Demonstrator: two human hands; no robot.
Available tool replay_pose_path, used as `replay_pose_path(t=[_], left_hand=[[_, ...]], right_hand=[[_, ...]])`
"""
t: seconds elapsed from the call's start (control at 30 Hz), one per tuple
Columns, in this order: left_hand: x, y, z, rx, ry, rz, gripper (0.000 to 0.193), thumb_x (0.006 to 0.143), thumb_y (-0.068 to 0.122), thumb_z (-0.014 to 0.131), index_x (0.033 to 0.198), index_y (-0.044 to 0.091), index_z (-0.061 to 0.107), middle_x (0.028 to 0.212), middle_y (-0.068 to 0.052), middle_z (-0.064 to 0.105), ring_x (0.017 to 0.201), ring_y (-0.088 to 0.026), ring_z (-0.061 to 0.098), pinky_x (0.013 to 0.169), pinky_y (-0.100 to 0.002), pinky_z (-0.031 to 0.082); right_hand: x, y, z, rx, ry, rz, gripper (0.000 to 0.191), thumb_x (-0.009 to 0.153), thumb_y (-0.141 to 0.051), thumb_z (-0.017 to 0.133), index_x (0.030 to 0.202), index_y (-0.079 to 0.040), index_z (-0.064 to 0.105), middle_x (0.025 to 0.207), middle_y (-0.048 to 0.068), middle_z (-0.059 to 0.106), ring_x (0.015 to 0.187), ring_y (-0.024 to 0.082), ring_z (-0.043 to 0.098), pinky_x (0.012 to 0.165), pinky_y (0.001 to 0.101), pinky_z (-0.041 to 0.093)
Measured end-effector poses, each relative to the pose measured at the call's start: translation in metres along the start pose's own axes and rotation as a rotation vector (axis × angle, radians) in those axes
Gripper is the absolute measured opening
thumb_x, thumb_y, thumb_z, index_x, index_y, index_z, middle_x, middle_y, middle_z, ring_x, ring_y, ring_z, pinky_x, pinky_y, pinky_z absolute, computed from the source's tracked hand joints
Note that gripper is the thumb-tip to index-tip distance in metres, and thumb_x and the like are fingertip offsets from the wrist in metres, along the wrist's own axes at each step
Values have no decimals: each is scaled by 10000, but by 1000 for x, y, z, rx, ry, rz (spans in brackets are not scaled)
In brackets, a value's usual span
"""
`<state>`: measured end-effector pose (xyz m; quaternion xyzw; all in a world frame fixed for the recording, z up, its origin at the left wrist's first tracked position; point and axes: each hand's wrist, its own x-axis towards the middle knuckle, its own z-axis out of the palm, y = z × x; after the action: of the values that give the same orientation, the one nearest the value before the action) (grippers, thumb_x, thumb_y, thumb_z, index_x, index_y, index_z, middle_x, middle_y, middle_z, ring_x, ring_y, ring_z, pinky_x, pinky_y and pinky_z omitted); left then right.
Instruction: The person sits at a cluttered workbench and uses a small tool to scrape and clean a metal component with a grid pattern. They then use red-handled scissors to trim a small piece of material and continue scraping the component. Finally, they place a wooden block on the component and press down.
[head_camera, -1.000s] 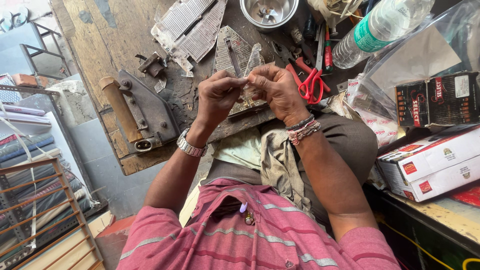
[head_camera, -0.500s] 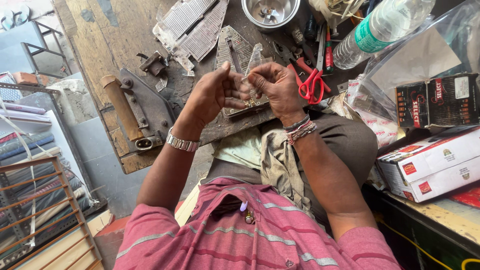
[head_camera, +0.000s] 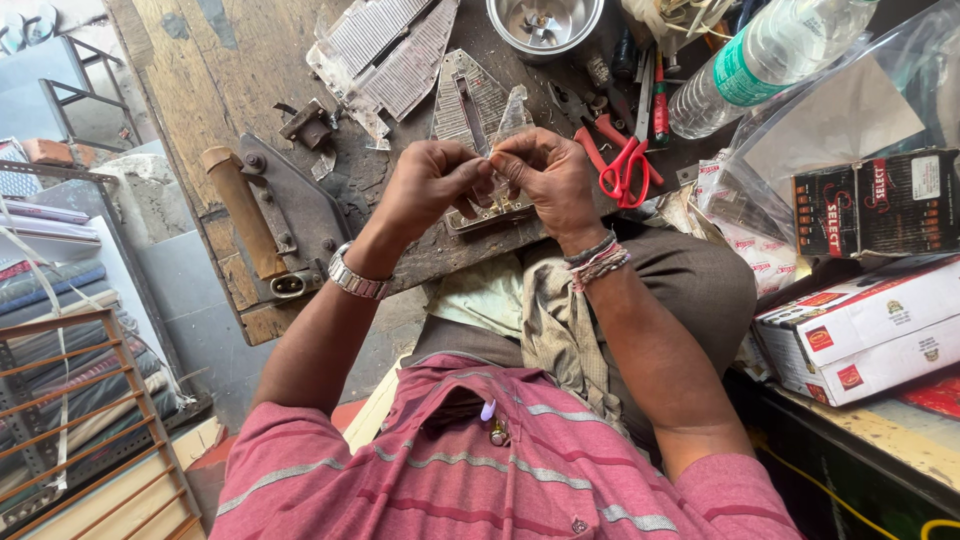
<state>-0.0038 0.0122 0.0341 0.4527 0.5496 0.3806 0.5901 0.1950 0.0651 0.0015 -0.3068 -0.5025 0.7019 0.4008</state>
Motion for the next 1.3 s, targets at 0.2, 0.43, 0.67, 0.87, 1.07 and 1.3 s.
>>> replay_pose_path(t=[0.2, 0.43, 0.67, 0.87, 1.07, 1.3], left_hand=[[3, -9, 5, 472, 102, 138, 195, 1012, 199, 629, 896, 46, 658, 725, -56, 729, 606, -87, 718, 492, -242, 596], [2, -25, 10, 205, 173, 94, 155, 1014, 187, 652, 928, 61, 675, 690, -43, 699, 547, -87, 660, 441, -220, 532], [-7, -46, 8, -373, 178, 59, 102, 980, 107, 725, 938, 30, 673, 732, -46, 706, 576, -82, 659, 472, -198, 493], [-22, -66, 10, -359, 191, 16, 109, 956, 111, 728, 883, 44, 681, 718, -46, 709, 548, -82, 652, 475, -210, 508], [-39, -106, 34, -399, 144, -57, 124, 964, 91, 734, 890, 10, 679, 728, -27, 698, 595, -63, 620, 519, -197, 461], [-44, -88, 24, 362, 122, -198, 224, 930, 241, 784, 894, 28, 727, 721, -73, 702, 639, -105, 642, 569, -279, 505]], right_hand=[[3, 7, -6, 177, 38, 226, 322, 867, -51, 791, 1133, -44, 610, 929, 69, 765, 774, 104, 734, 587, 226, 592], [3, 24, -8, 126, 180, 194, 286, 882, 7, 822, 1084, 29, 622, 924, 102, 755, 762, 140, 739, 578, 246, 597], [-4, 15, 3, 201, 176, 222, 279, 909, -39, 769, 1134, -9, 607, 958, 106, 766, 832, 149, 753, 640, 257, 622], [-52, 22, 3, 218, 182, 568, 258, 937, -163, 714, 1150, -30, 656, 988, 79, 769, 840, 153, 755, 632, 272, 607], [-109, 71, 19, 468, 258, 589, 195, 937, -161, 715, 1093, -47, 696, 942, 62, 760, 786, 129, 725, 606, 255, 564], [-119, 105, 20, 293, 333, 622, 125, 971, -205, 705, 1010, -87, 718, 887, 16, 744, 750, 96, 691, 578, 238, 531]])
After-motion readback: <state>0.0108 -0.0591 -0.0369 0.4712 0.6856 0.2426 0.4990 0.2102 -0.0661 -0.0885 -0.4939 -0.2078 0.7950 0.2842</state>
